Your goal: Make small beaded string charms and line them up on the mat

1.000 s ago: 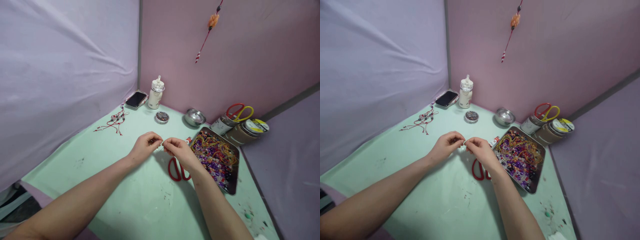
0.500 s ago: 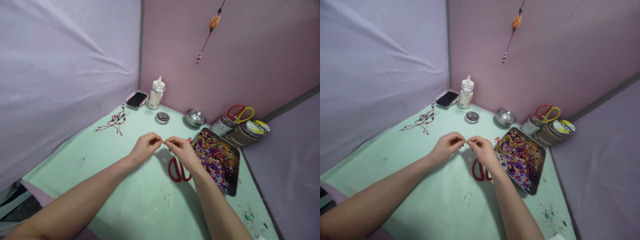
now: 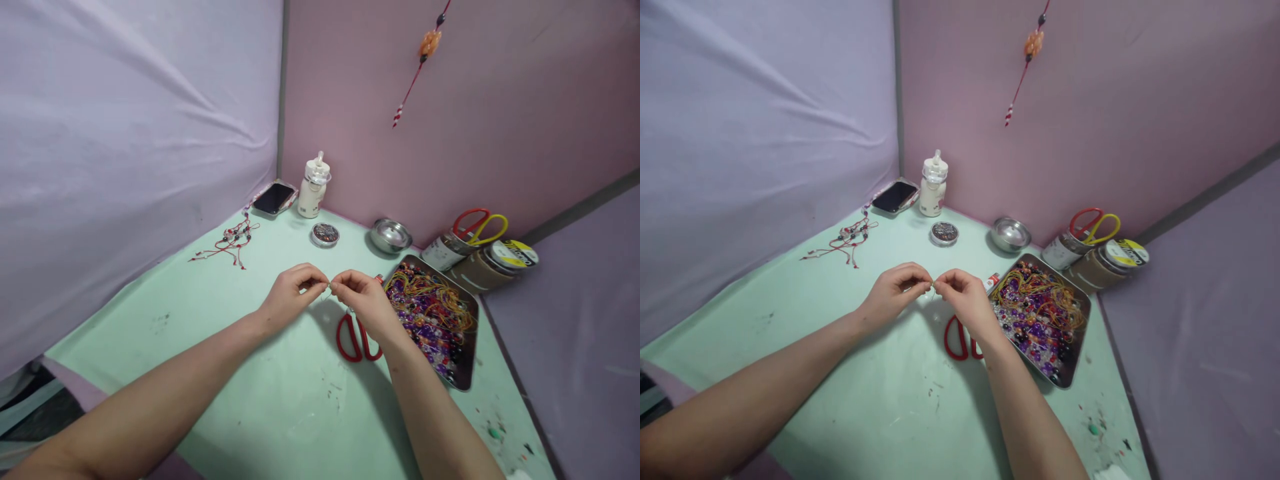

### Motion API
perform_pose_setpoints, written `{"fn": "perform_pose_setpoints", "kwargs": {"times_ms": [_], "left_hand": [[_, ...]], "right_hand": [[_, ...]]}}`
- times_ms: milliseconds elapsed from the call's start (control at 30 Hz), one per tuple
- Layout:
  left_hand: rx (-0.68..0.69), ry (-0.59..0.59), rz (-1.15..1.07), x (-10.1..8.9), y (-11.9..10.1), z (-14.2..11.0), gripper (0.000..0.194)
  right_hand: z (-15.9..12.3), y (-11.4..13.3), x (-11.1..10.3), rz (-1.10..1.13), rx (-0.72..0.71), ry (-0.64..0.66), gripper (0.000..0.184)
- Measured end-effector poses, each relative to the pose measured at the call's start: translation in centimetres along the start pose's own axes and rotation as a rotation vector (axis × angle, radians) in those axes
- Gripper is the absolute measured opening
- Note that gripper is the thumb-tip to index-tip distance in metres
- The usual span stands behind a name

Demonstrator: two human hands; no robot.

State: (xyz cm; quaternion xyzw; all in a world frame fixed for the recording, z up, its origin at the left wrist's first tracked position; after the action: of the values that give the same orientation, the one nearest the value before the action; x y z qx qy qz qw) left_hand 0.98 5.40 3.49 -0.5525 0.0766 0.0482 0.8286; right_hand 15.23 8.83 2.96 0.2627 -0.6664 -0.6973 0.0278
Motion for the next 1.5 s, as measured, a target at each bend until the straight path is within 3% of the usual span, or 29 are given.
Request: {"fn": "perform_pose_setpoints", "kwargs": {"times_ms": [500,733,867,1067,1200,1300,1500], "left_hand": [[-0.051,-0.004,-0.102,0.2,0.4,-0.3,0.016],[0.047,0.110,-0.080,0.4,-0.5,-0.2,0.018],[0.019,0.063,-0.112,0.1,-0.4,-0.1,0.014],[-0.094,-0.042,-0.174,-0.1,0.2,-0.1,0.010],[-0.157,-0.081,-0.209,-0.3,0.5,-0.1,0.010],[-0.183,-0.083,-0.206,-0.3,0.6,0.0,0.011],[-0.300,-0.001,-0.303,0.5,1.4,-0.1,0.013]], "right_hand": [[-0.3,-0.5,0.8,0.306,0.172,0.191,0.030],[-0.5,-0.7,0.8,0.379,0.230,0.270,0.038],[-0.1,-1.1,0.6,0.285,0.201,0.159,0.040],[0.3,-0.5,-0.2,0.089,0.001,-0.076,0.027],[0.0,0.2,-0.3,-0.043,-0.045,-0.067,0.023],[-0.2,0.8,-0.1,-0.196,-0.124,-0.055,0.016],[-0.8,1.9,-0.5,-0.494,-0.355,-0.261,0.006]]}}
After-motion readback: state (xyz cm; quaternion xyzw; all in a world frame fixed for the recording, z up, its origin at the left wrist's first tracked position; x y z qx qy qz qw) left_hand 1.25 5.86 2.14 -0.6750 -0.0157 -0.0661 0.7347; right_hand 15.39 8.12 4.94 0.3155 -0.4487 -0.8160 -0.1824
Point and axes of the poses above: each hand's wrist, its own z-axis towards the middle knuckle, its own x-axis out of the palm, y = z × x, the point moved 5 cm from there along z, towards the middle knuckle, and after that the axes turned 10 degrees about -z, right-handed, at the moved point
